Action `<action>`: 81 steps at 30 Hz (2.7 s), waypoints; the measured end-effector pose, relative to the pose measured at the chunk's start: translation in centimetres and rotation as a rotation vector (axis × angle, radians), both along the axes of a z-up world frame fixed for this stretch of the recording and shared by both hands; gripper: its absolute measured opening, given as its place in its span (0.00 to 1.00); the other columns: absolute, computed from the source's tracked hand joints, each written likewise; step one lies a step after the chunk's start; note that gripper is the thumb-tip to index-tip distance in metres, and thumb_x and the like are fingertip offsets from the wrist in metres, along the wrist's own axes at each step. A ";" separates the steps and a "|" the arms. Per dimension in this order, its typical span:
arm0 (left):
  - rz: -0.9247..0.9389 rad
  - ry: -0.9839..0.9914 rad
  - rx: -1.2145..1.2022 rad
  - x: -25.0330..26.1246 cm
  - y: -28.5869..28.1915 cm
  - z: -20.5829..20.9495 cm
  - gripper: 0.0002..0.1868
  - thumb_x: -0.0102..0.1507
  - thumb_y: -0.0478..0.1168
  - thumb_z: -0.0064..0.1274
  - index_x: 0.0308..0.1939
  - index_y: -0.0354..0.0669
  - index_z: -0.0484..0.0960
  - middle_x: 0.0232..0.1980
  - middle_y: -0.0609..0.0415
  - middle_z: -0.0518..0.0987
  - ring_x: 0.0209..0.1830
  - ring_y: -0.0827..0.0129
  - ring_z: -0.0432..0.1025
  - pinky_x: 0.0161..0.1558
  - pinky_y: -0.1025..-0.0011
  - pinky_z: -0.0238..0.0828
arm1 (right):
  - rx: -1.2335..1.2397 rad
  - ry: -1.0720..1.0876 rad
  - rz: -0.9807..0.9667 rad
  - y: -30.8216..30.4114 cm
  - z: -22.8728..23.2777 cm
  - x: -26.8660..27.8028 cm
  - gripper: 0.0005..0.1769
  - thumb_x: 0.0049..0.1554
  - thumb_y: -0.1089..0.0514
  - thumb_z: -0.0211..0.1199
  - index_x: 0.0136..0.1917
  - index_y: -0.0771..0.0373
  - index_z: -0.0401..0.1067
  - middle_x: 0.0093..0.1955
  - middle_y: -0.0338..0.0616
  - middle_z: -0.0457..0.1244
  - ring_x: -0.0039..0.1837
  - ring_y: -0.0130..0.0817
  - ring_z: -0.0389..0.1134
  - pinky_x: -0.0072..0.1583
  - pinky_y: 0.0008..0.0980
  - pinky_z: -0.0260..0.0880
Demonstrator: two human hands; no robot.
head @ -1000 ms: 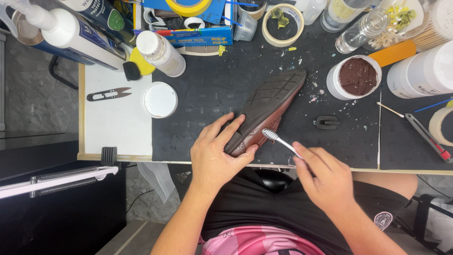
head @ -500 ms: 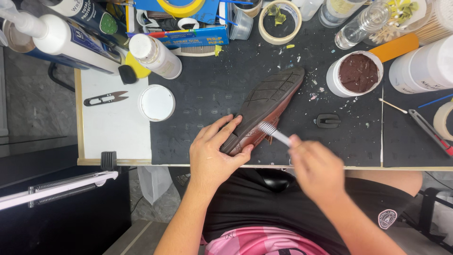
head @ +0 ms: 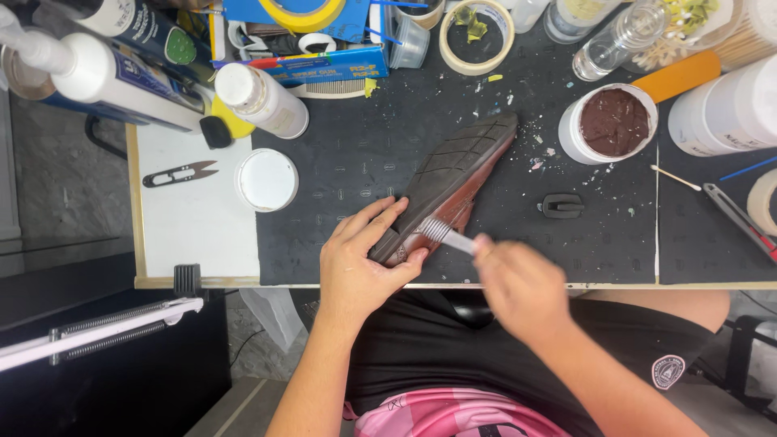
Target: The person cleans a brown leather loafer using a small brush and a toothbrush. They apply a dark substance from a container to the shoe's interior and exterior, then scrub the surface and crevices with the brushes.
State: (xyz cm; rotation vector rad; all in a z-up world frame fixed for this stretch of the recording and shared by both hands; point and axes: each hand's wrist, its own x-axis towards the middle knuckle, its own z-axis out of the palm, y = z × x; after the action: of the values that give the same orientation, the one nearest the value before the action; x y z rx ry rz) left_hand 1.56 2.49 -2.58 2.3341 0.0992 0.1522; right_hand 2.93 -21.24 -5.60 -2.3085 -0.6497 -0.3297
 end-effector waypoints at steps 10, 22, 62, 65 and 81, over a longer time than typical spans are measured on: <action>-0.008 0.017 -0.067 0.2 0.5 -0.2 0.34 0.47 0.46 0.70 0.58 0.50 0.85 0.61 0.54 0.82 0.57 0.59 0.79 0.59 0.63 0.74 | 0.164 0.163 -0.186 0.0 0.1 1.1 0.12 0.63 0.69 0.62 0.61 0.72 0.74 0.46 0.49 0.67 0.38 0.35 0.67 0.40 0.32 0.68; -0.105 -0.046 -0.366 0.0 2.4 -2.5 0.57 0.60 0.85 0.30 0.62 0.37 0.81 0.64 0.43 0.81 0.66 0.52 0.76 0.68 0.62 0.69 | 0.047 -0.030 0.156 2.7 0.7 -0.8 0.13 0.58 0.64 0.64 0.55 0.72 0.77 0.39 0.48 0.64 0.37 0.39 0.67 0.39 0.36 0.68; -0.004 -0.086 -0.316 0.1 3.0 -3.7 0.65 0.61 0.86 0.11 0.55 0.29 0.83 0.56 0.36 0.83 0.61 0.45 0.79 0.64 0.61 0.72 | 0.248 0.098 -0.053 2.8 -0.8 2.2 0.13 0.65 0.68 0.60 0.63 0.70 0.73 0.45 0.50 0.66 0.42 0.35 0.68 0.46 0.32 0.69; -0.010 -0.111 -0.297 0.4 2.9 -3.5 0.64 0.61 0.85 0.13 0.54 0.28 0.83 0.54 0.36 0.84 0.59 0.46 0.81 0.61 0.62 0.75 | 0.291 0.126 -0.094 2.8 -0.5 2.8 0.13 0.66 0.67 0.60 0.63 0.69 0.73 0.46 0.50 0.66 0.43 0.35 0.67 0.47 0.32 0.69; 0.010 -0.084 -0.348 0.3 3.1 -4.3 0.66 0.58 0.87 0.12 0.57 0.30 0.83 0.52 0.37 0.85 0.54 0.50 0.82 0.55 0.65 0.77 | 0.225 0.184 -0.177 3.0 0.4 3.5 0.17 0.64 0.67 0.62 0.67 0.69 0.72 0.44 0.49 0.65 0.39 0.33 0.65 0.43 0.31 0.66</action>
State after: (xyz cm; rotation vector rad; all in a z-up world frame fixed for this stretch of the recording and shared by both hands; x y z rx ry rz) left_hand 1.86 5.54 -6.89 1.9776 0.0878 0.2189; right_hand 6.41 -18.20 -5.23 -2.1513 -0.3016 -0.2542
